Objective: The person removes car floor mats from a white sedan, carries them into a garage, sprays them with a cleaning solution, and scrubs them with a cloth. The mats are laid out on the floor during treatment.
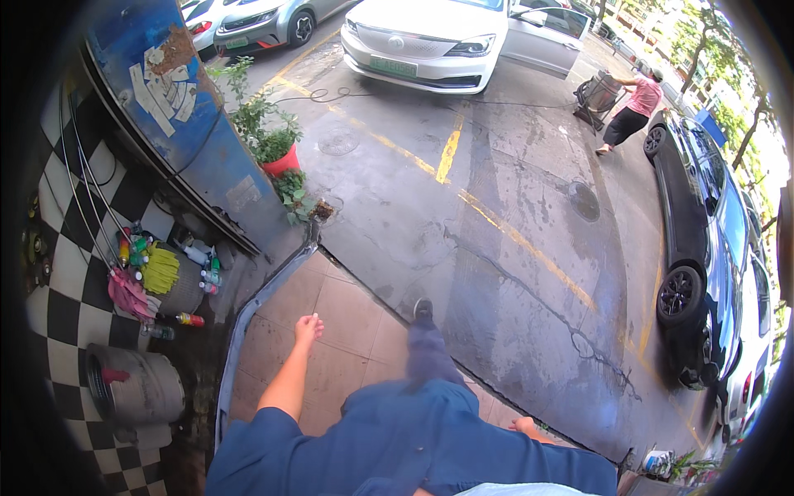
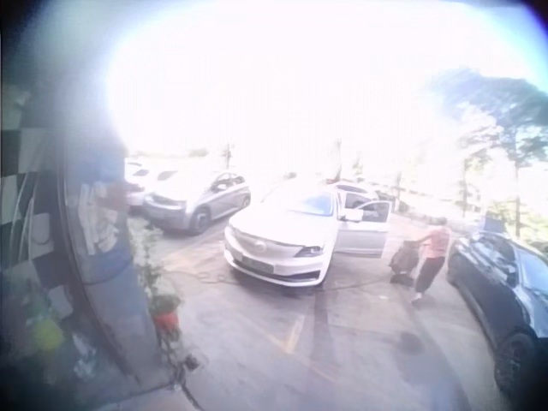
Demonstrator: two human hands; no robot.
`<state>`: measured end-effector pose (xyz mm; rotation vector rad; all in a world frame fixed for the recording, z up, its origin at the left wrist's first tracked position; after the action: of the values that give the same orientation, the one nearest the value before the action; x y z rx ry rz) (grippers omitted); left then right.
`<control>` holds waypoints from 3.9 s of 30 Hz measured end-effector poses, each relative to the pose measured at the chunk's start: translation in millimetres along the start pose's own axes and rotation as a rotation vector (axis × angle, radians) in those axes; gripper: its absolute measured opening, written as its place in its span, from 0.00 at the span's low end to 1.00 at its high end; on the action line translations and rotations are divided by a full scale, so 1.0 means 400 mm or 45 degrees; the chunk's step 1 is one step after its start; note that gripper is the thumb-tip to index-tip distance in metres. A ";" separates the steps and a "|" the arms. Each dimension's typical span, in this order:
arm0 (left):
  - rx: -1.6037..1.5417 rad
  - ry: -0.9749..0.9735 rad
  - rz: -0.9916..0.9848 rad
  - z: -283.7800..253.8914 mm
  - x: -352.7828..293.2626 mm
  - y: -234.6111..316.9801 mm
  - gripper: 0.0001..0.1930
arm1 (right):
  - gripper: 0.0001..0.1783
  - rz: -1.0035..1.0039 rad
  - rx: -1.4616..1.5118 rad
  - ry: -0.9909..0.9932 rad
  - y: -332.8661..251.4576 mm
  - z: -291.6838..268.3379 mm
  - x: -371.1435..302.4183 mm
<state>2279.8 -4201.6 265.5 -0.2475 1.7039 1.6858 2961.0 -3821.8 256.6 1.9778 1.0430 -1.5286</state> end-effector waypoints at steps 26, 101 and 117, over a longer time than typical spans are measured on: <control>-0.386 0.480 -0.642 -0.028 1.210 0.561 0.11 | 0.13 -0.671 -0.841 -0.452 -2.703 1.087 0.188; 0.177 0.044 -0.129 -0.412 7.348 4.972 0.06 | 0.04 -0.455 0.104 0.006 -8.545 3.435 0.428; 0.082 -0.253 -0.616 0.279 8.167 5.320 0.08 | 0.10 -0.977 0.167 -0.239 -10.419 3.546 0.578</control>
<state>-1316.2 -2711.6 14.2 -0.4109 1.4093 1.2528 -1122.4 -2171.4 62.8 1.5255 1.7741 -2.1530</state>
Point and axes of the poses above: each hand's wrist, its own x-axis towards the middle knuckle, its own z-axis out of the palm, y = z × x, the point moved 10 cm from there along x, towards the middle knuckle, and after that the axes turned 10 degrees about -y, right-handed, at the moved point
